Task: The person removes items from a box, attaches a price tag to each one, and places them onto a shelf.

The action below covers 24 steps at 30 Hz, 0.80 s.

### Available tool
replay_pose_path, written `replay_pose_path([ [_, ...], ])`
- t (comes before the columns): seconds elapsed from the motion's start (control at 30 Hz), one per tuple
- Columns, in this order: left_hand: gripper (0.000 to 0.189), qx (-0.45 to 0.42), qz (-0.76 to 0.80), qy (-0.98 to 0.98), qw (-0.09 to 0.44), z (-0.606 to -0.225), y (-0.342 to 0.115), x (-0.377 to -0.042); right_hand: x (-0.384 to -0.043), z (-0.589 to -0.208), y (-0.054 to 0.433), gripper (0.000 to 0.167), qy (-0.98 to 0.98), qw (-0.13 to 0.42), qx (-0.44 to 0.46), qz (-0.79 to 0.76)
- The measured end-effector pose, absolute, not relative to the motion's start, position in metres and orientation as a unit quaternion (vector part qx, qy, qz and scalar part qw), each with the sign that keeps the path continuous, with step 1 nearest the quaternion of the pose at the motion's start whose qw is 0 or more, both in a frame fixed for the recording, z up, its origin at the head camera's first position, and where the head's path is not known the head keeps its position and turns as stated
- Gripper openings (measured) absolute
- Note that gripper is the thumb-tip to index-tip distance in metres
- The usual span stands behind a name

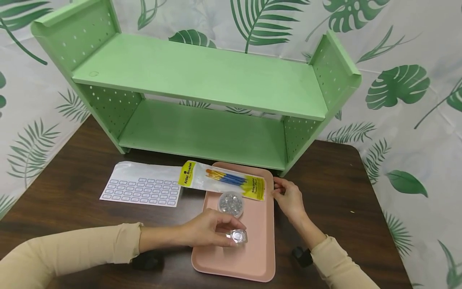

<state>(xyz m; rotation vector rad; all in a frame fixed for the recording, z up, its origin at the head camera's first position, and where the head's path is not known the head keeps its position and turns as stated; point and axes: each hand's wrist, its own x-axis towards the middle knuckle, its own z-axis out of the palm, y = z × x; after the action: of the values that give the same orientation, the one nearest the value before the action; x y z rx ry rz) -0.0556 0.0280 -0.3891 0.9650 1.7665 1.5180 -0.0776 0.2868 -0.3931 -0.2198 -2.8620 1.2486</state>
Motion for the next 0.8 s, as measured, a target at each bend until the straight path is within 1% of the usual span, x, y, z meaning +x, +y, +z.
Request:
replay_pose_path([
  [0.1, 0.032, 0.369, 0.57, 0.67, 0.301, -0.389, 0.029, -0.055, -0.076, -0.393, 0.288, 0.036, -0.913, 0.004, -0.073, 0.401],
  [0.33, 0.029, 0.409, 0.55, 0.681, 0.257, -0.39, 0.033, -0.054, -0.072, -0.394, 0.293, 0.036, -0.914, 0.002, -0.077, 0.398],
  [0.5, 0.028, 0.391, 0.562, 0.681, 0.258, -0.385, 0.028, -0.058, -0.074, -0.395, 0.291, 0.037, -0.912, 0.001, -0.076, 0.404],
  [0.67, 0.03, 0.344, 0.599, 0.67, 0.272, -0.362, 0.013, -0.073, -0.076, -0.396, 0.287, 0.037, -0.909, 0.0, -0.077, 0.409],
  [0.8, 0.032, 0.32, 0.61, 0.674, 0.267, -0.338, -0.015, -0.09, -0.078, -0.395, 0.286, 0.037, -0.911, -0.001, -0.072, 0.407],
])
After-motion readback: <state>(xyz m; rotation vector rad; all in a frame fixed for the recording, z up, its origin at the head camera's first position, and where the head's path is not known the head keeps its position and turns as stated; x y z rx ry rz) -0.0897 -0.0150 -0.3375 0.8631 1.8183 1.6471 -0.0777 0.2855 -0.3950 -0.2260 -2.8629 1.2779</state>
